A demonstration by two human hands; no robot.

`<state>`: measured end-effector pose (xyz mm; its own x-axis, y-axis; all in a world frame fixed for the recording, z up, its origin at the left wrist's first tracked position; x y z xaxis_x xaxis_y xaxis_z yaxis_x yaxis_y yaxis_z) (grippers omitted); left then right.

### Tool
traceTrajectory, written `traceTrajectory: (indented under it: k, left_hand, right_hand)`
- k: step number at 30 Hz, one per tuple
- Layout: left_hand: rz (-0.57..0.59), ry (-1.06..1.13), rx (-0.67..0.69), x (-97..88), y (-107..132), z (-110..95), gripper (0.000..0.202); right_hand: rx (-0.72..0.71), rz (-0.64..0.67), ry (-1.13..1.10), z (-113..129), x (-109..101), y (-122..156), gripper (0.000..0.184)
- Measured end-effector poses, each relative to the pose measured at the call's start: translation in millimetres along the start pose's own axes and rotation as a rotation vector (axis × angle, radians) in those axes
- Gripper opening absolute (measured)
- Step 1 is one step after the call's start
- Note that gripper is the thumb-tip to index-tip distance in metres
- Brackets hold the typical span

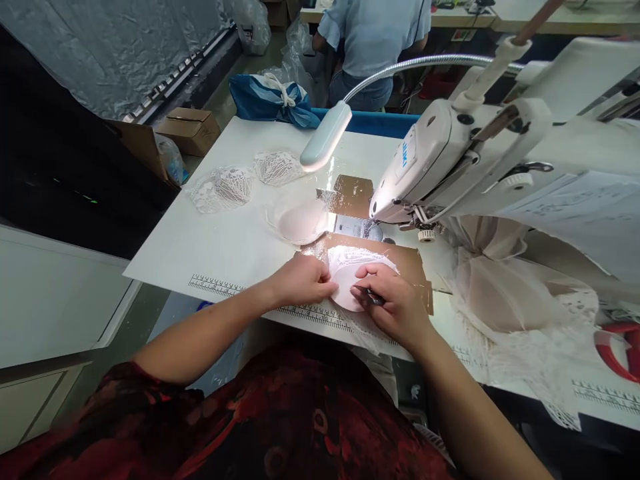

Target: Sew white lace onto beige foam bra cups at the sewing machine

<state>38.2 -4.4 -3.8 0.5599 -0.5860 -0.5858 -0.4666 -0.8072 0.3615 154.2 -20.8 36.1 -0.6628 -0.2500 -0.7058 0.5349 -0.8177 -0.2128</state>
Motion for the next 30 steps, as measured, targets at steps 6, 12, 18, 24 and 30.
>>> traceTrajectory:
  k: [6, 12, 18, 24, 30]
  left_hand:
    - [-0.017, 0.406, 0.040, 11.0, 7, 9, 0.028]
    - [-0.196, -0.018, 0.007, -2.5, 24, 0, 0.043]
    - [-0.177, -0.180, -0.047, 7.7, 10, -10, 0.030]
    - [-0.170, 0.109, 0.068, 7.5, 20, -9, 0.023]
    - [-0.192, 0.307, 0.189, 7.2, 36, -9, 0.028]
  right_hand:
    - [0.068, 0.042, -0.057, -12, 13, -4, 0.011]
    - [0.086, -0.028, -0.034, -17, 10, -5, 0.013]
    - [0.108, -0.052, -0.023, -19, 8, -2, 0.013]
    - [0.096, -0.025, -0.019, -18, 10, 0, 0.015]
    - [0.124, 0.028, 0.041, -19, 16, 0, 0.013]
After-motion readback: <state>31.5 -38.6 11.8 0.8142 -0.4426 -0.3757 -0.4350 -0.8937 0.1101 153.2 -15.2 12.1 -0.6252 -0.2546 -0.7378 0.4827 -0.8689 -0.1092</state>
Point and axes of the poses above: each hand's wrist, its own y-axis away from the middle knuckle, its own x-axis out of the palm, z = x × y, the point moved 10 cm from there along -y, towards the middle knuckle, and after that the axes turned 1 degree about z, right-handed, at the moved point
